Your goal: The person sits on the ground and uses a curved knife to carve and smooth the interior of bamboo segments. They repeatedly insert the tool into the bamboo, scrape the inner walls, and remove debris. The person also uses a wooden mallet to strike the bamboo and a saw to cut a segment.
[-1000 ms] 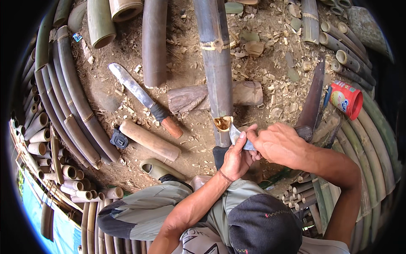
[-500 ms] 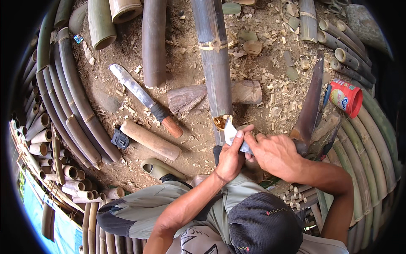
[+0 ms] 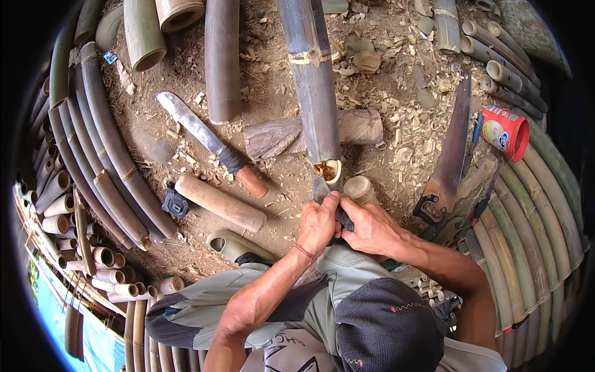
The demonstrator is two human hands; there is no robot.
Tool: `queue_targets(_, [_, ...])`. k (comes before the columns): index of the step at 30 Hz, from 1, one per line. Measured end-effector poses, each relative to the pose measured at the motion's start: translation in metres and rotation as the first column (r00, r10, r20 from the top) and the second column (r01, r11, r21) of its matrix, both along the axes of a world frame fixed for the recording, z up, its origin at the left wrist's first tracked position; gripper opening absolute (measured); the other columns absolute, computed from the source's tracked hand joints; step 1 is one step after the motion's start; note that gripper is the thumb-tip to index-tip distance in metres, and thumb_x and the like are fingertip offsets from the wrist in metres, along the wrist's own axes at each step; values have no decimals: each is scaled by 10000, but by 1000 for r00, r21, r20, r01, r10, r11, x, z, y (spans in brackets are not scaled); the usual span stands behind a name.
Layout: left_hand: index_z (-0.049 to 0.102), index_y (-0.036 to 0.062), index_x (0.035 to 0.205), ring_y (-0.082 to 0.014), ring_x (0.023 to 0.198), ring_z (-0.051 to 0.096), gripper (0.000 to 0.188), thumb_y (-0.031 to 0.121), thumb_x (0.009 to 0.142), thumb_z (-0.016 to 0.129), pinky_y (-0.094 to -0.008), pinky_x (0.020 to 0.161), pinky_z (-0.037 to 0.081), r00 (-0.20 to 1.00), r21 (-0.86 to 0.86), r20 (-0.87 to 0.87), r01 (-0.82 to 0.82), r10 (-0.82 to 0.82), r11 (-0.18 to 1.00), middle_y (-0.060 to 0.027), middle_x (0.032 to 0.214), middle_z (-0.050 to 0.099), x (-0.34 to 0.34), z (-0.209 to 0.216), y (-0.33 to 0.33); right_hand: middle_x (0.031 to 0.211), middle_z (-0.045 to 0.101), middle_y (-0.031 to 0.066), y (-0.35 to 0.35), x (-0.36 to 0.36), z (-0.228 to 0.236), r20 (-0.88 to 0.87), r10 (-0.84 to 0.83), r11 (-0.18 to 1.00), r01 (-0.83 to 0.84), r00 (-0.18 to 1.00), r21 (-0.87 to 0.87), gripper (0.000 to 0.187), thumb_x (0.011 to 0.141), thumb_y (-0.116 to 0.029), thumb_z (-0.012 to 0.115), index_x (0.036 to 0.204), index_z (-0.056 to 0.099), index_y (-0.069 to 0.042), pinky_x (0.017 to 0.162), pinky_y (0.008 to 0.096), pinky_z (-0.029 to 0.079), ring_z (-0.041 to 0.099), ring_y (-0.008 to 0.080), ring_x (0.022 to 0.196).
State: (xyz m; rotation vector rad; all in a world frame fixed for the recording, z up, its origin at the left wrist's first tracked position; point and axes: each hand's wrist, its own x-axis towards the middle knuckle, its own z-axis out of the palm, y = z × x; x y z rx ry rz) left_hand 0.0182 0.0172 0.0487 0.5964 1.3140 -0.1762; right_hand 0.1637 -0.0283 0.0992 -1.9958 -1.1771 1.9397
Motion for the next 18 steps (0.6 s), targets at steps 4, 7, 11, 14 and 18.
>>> queue_targets(4, [629,-61,666,-377,506,613,497,313,971,512,-457,517,474,964,371,18,239,-264,897,-264,543,563,-2,3,17,761,647,301,-12,-26,-10,36,-162,985,159,986,67,568,824,-198,661,1285,416,25,642,544,510,646,487,729])
queue_targets(7, [652,-61,704,-464,624,635,461,298,961,516,-490,546,480,917,402,-55,383,-396,832,-313,621,581,-8,-1,23,757,644,301,-19,-42,-19,38,-242,966,237,969,103,597,819,-161,650,1321,385,24,653,546,514,644,497,748])
queue_targets(11, [634,-101,699,-499,688,635,493,308,951,524,-528,584,490,846,445,-122,514,-519,734,-345,664,579,-12,-4,39,798,643,316,-19,-64,-28,-11,-417,896,412,909,165,591,812,-120,645,1322,384,23,675,544,519,642,503,798])
queue_targets(14, [614,-139,676,-513,713,635,559,349,938,535,-543,622,506,784,412,-210,613,-585,674,-375,664,558,-10,-8,45,859,639,335,-24,-79,-36,-10,-501,850,494,865,182,611,807,-106,642,1340,371,24,695,535,526,639,506,833])
queue_targets(18, [622,-133,686,-483,682,655,574,371,943,526,-517,636,513,829,398,-171,552,-532,733,-364,656,570,-5,-1,41,943,657,304,-26,-64,-26,149,-354,926,325,923,190,633,814,-136,638,1378,387,3,726,517,543,650,482,860])
